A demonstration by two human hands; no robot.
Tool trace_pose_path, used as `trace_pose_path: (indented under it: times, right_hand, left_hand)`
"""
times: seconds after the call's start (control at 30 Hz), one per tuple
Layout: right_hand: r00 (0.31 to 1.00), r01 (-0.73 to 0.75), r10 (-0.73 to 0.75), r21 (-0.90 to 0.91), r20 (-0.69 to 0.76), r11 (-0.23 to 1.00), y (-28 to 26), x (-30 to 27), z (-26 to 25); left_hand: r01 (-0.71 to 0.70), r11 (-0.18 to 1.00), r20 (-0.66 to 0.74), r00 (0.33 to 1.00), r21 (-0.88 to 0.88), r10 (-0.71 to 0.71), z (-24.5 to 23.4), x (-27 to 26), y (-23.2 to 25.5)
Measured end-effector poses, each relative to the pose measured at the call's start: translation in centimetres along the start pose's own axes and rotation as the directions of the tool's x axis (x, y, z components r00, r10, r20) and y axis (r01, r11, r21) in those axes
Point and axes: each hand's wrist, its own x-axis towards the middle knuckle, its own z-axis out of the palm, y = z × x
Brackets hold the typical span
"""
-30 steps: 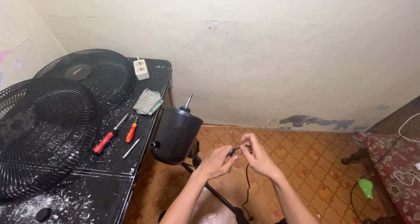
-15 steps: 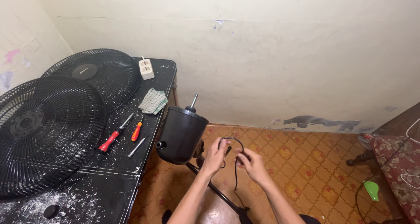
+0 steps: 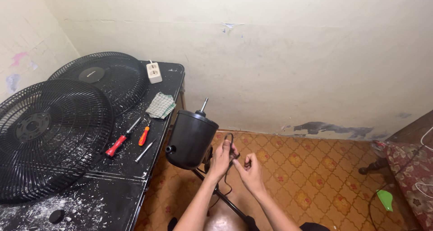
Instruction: The person uses a screwdriver to remove screws from the back of a standing fan motor housing, places the screws on the table, and then wraps the fan's power cord around the stand.
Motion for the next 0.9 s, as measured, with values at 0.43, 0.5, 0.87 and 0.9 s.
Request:
trace_pose_path:
  times: [0.43, 0.5, 0.87, 0.9]
  right_hand:
    - [0.558, -0.027, -0.093, 0.129, 0.824, 0.991, 7.5, -7.6, 2.9]
    - [0.599, -0.044, -0.054, 0.101, 0.799, 0.994, 7.1, -8.0, 3.0]
    - [0.752, -0.048, 0.042, -0.01, 0.657, 0.999, 8.0, -3.0, 2.2]
    - [0.837, 0.09, -0.048, -0.051, 0.545, 0.995, 6.9, -1.9, 1.1]
  left_hand:
    - [0.291, 0.843, 0.24, 0.95, -0.452, -0.2, -2.3, 1.3, 5.2]
    - [0.285, 0.827, 0.238, 0.953, -0.485, -0.189, -2.4, 1.1, 5.6]
    - [0.464, 0.828, 0.389, 0.858, -0.313, -0.334, -3.7, 1.7, 2.7]
    - [0.396, 0.908, 0.322, 0.885, -0.14, -0.336, -3.8, 1.9, 1.2]
